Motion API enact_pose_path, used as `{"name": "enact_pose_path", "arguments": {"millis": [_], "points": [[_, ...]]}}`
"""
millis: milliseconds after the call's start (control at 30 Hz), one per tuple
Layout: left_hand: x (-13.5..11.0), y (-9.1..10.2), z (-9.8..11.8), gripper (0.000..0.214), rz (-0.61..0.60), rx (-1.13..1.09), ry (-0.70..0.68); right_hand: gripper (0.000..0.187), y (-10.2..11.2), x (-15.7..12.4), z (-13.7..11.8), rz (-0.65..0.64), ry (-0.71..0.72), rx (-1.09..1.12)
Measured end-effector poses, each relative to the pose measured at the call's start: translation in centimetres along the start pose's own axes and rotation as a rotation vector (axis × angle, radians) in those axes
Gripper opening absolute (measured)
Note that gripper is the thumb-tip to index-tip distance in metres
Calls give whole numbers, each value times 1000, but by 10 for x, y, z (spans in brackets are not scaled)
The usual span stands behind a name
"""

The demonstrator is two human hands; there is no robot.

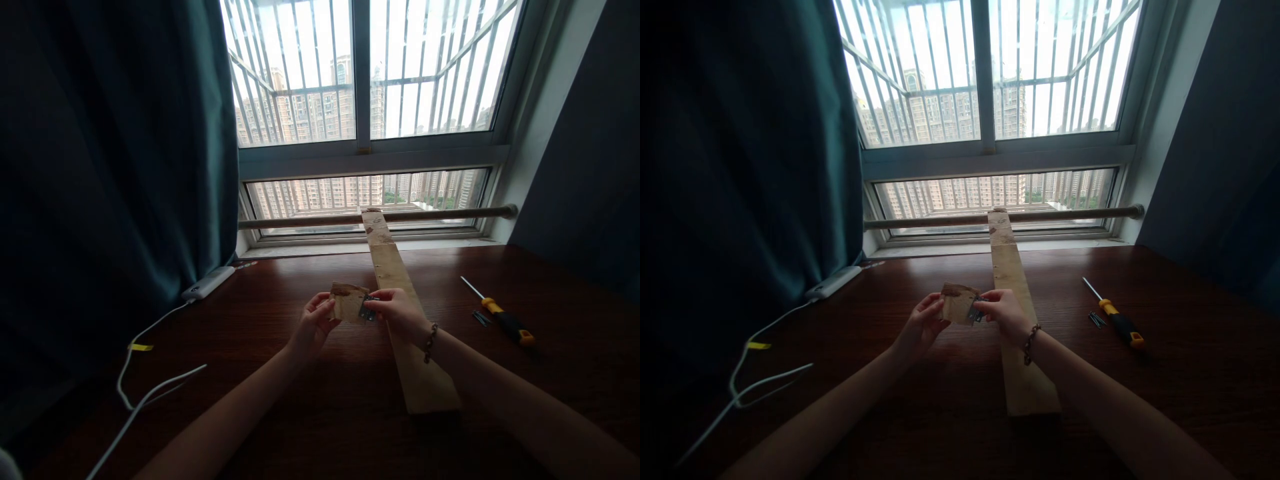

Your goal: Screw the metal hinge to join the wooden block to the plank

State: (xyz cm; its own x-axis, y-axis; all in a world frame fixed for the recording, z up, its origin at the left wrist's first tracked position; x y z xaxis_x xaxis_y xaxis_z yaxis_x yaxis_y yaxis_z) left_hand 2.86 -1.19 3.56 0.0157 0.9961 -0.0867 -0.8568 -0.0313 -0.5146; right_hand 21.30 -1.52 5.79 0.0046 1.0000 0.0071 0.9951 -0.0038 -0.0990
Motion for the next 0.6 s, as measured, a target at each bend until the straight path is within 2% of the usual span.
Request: {"name": "enact_pose_path", "arguments": {"millis": [100, 200, 333, 467, 600], "points": [[-3, -3, -4, 37, -4, -58, 18, 27, 0, 0, 0, 27, 1, 41], [-8, -10, -15, 45, -78, -95, 78, 27, 0, -1, 0, 68, 30, 117], [-4, -31, -28, 39, -102, -36, 140, 24, 1, 6, -7, 64, 60, 87], [20, -63, -30, 35, -49, -26, 16, 19, 10, 33, -21, 78, 118, -3], [50, -89, -37, 30, 96, -109, -74, 23, 25, 68, -26, 201, 211, -94]]}}
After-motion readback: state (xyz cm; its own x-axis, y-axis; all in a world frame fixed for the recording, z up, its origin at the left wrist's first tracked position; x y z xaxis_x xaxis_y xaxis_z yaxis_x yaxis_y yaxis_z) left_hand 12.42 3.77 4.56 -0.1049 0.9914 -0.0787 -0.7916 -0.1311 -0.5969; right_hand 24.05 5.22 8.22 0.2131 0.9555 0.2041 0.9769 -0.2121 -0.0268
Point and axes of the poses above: each hand's wrist, its own x-axis towards the middle knuckle, its own y-axis out of the back of the hand, z = x × y, the point moved 2 cm from there along x, towards the middle knuckle, and after that the axes turned 9 degrees about z, right-handed, at the moved point
